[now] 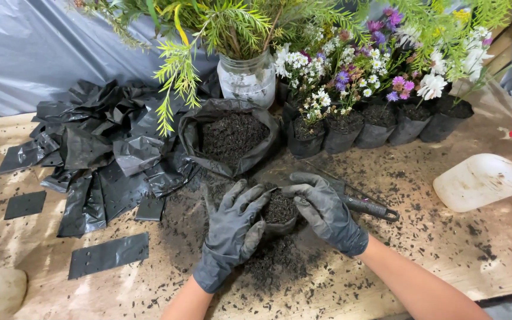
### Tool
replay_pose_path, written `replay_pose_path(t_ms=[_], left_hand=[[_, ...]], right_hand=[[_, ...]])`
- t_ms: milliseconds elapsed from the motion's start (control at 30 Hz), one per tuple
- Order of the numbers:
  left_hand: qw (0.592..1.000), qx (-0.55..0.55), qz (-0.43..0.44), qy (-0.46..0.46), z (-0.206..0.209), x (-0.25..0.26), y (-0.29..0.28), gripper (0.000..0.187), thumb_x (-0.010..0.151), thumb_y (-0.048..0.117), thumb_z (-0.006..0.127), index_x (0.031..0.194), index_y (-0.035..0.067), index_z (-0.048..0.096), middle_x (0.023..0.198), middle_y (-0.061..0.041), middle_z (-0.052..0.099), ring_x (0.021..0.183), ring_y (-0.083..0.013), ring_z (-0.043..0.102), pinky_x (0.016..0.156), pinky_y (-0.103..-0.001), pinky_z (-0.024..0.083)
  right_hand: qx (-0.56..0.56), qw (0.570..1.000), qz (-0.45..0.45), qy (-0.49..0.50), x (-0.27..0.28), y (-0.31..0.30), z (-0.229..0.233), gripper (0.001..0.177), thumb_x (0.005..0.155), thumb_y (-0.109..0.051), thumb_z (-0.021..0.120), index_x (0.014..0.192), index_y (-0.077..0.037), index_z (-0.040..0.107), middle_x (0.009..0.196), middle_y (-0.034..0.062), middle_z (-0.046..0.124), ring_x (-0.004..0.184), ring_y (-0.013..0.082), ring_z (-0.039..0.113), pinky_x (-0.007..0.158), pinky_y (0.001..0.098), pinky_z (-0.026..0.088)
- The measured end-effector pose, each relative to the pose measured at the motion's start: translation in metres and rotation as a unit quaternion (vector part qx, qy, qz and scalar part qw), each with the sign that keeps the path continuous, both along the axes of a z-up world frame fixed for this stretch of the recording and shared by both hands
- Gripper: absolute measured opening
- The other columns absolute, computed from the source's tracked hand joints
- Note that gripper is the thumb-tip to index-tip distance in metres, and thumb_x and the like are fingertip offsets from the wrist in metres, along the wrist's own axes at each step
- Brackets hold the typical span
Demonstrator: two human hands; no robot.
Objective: Preparing nursery bags by filling them with soil, packing it down, and using a stick to create holes for planting.
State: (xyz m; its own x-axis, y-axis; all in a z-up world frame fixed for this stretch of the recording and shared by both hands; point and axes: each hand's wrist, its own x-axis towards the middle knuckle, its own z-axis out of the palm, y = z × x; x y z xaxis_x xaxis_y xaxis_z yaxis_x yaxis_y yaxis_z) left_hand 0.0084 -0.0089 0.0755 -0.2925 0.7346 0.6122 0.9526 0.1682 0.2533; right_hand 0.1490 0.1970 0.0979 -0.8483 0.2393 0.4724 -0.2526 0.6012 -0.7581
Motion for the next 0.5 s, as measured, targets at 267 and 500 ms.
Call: replay_pose_path(t_ms=[267, 500], left_hand=[[0.998, 0.042, 0.029, -0.023, -0.003, -0.001, 0.004, 0.056, 0.102, 0.050, 0.029, 0.142, 0.027, 0.062, 0.141, 0.006, 0.062, 0.136, -0.0226, 0.050, 0.117, -0.069, -0.013], [0.887, 0.182, 0.112, -0.410, 0.049, 0.021, 0.019, 0.054, 0.104, 0.037, 0.033, 0.132, 0.002, 0.063, 0.136, -0.018, 0.059, 0.132, -0.0316, 0.049, 0.128, -0.054, 0.016]], right_hand=[[0.274, 0.947, -0.160, -0.058, -0.007, 0.051, -0.037, 0.032, 0.089, -0.040, 0.073, 0.114, -0.021, 0.069, 0.095, 0.0036, 0.069, 0.097, 0.0288, 0.068, 0.088, 0.0429, 0.053], [0.318, 0.786, -0.149, -0.509, 0.020, 0.067, 0.030, 0.067, 0.086, -0.038, 0.075, 0.145, -0.015, 0.052, 0.130, 0.0113, 0.071, 0.121, 0.0315, 0.068, 0.100, 0.0482, 0.057]])
